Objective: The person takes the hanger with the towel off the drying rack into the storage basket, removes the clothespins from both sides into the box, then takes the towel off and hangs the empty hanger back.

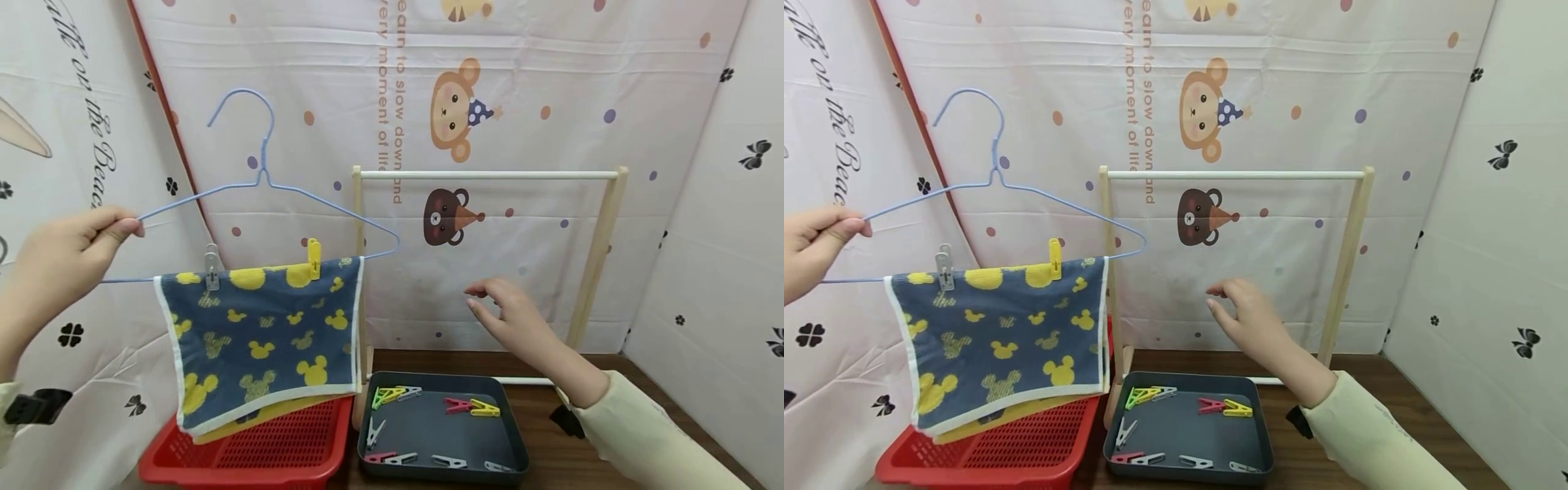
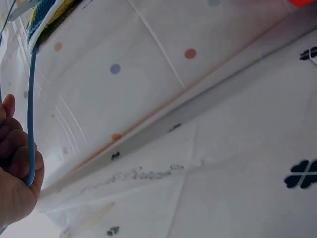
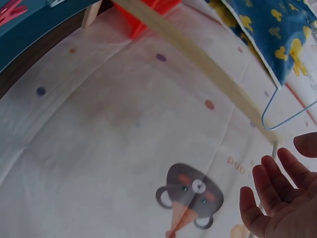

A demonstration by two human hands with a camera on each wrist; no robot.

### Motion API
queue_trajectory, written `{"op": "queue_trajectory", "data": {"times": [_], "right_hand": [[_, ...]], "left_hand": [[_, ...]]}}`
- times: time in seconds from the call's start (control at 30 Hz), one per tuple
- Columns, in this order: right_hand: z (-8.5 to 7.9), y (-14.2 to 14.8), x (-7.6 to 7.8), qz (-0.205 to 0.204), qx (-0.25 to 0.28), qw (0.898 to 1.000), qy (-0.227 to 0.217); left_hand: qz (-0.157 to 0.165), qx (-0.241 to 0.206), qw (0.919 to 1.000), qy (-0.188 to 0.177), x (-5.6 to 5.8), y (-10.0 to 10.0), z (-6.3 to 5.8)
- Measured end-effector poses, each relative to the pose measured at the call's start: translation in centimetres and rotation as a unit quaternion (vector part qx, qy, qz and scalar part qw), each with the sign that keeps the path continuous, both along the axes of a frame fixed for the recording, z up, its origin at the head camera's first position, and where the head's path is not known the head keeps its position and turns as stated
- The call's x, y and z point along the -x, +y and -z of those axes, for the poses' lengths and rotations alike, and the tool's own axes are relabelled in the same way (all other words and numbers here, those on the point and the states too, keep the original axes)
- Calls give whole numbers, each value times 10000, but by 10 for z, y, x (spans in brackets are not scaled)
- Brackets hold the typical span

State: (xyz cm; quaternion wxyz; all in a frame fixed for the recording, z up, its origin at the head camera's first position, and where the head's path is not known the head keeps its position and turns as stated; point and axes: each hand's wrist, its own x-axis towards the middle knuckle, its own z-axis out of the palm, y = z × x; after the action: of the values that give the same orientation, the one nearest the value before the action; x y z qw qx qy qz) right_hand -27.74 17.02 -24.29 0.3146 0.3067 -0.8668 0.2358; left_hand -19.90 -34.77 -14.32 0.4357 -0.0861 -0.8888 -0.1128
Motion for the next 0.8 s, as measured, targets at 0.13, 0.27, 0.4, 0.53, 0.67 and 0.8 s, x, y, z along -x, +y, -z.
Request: {"op": "queue_trajectory", "data": {"times": [0.13, 0.27, 0.4, 0.53, 0.67, 0.8], "right_hand": [[-1, -16, 2, -127, -30, 9999, 32], [-5, -37, 2, -370, -66, 9993, 4], [-11, -63, 3, -747, -71, 9971, -118], [-21, -90, 5, -1142, -89, 9928, -346], [-32, -119, 11, -1393, -136, 9859, -915], [-41, -145, 19, -1517, -192, 9768, -1497]], "left_hand": [[37, -225, 9997, 106, -4, -13, 9], [299, -457, 9969, 568, -4, -29, 21], [937, -804, 9861, 1108, 1, -44, 34], [1242, -980, 9794, 1254, 1, -45, 43], [949, -775, 9840, 1290, -6, -36, 52], [566, -534, 9902, 1160, -12, -27, 57]]}}
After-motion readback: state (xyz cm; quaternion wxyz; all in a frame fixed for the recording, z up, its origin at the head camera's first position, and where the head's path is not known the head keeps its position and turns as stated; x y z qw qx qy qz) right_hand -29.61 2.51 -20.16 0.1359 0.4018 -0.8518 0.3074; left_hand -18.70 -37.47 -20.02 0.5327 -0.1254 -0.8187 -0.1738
